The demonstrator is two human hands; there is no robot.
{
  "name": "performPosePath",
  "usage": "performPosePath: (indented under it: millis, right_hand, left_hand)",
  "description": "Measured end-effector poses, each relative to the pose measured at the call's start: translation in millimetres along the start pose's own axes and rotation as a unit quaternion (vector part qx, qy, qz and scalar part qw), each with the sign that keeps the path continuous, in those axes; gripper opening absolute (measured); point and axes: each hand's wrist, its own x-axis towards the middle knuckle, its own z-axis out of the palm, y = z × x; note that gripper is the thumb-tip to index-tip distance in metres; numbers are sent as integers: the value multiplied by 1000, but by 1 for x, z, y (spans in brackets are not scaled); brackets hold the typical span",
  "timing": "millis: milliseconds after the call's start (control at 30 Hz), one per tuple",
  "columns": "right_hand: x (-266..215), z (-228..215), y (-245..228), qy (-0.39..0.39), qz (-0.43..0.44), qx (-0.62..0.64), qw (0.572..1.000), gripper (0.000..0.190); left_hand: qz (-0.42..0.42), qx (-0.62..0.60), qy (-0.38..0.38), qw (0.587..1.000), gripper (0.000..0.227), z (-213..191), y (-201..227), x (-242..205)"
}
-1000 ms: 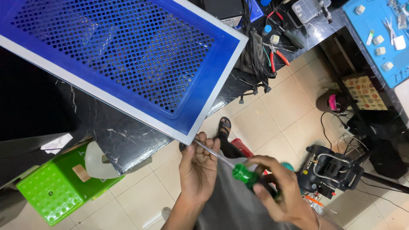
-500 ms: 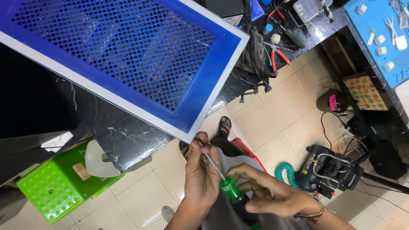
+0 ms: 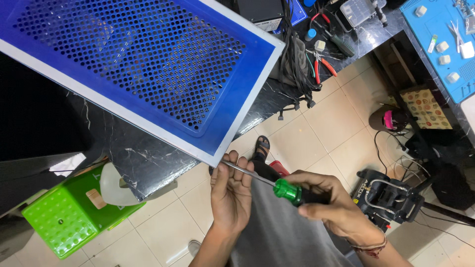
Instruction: The person uses a screwdriver to remove screws from the side of a blue electronic device, then flips the device over to remove screws from the perforated back panel. The person then reattaches the side panel and tightens the screws.
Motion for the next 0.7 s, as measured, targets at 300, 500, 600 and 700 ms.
performPosePath:
  millis: [300, 500, 600, 700]
  right_hand:
    - [-19, 36, -6, 85, -454, -534, 708, 23]
    - [-19, 18, 3, 60, -153, -490, 856, 33]
    - [-21, 27, -13, 60, -251, -428, 866, 45]
    - [-14, 30, -9, 122, -372, -468, 792, 38]
  left_hand:
    - [-35, 6, 35, 999, 37, 20, 14, -10]
    - [0, 24, 24, 999, 23, 14, 9, -3]
    - [-3, 20, 25, 999, 23, 18, 8, -4]
    - [-11, 29, 50, 998, 26, 37, 12, -12]
